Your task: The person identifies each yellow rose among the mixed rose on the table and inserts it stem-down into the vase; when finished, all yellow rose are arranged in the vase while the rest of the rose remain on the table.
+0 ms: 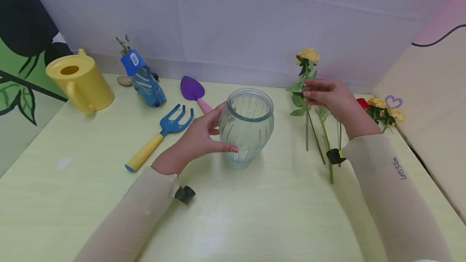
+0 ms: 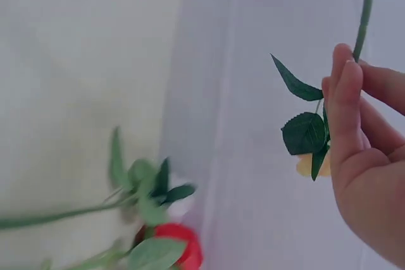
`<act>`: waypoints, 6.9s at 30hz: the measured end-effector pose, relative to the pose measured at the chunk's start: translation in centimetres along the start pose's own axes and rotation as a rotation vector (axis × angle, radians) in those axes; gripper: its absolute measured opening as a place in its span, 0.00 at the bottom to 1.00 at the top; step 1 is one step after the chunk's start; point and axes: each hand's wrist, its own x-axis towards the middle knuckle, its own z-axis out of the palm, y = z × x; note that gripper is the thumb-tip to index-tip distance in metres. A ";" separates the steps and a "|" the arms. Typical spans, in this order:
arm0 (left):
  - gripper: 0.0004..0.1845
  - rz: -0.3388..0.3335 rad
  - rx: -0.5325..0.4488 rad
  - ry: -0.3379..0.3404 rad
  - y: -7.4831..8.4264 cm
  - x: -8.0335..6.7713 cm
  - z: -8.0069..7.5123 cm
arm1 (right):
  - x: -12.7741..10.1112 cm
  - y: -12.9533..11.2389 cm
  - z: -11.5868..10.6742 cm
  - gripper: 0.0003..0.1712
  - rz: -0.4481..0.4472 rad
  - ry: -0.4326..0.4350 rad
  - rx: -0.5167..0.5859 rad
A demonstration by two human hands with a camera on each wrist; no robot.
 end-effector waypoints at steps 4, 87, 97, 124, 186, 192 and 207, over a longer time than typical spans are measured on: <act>0.54 -0.001 0.005 0.004 0.0 0.0 0.0 | 0.0 -3.2 0.5 0.29 -0.041 0.015 0.298; 0.52 0.076 0.038 -0.019 -0.8 -0.1 -0.1 | -2.7 -7.8 10.3 0.06 -0.511 -0.229 0.009; 0.54 0.038 0.011 -0.007 -0.5 0.1 0.0 | -3.0 -7.2 5.8 0.15 -0.315 -0.228 -0.061; 0.54 -0.004 0.018 -0.002 -0.4 -0.1 0.0 | -0.7 7.7 -8.8 0.10 0.188 0.145 0.145; 0.54 0.013 0.004 -0.001 -0.5 0.0 0.0 | -0.5 7.9 -7.9 0.40 0.190 0.202 -0.004; 0.55 0.020 0.006 -0.005 -0.5 0.0 0.0 | -0.8 6.2 -7.2 0.43 0.163 0.199 0.081; 0.54 0.016 0.010 -0.008 -0.5 0.0 -0.1 | -1.1 0.3 -4.3 0.36 -0.034 0.291 0.432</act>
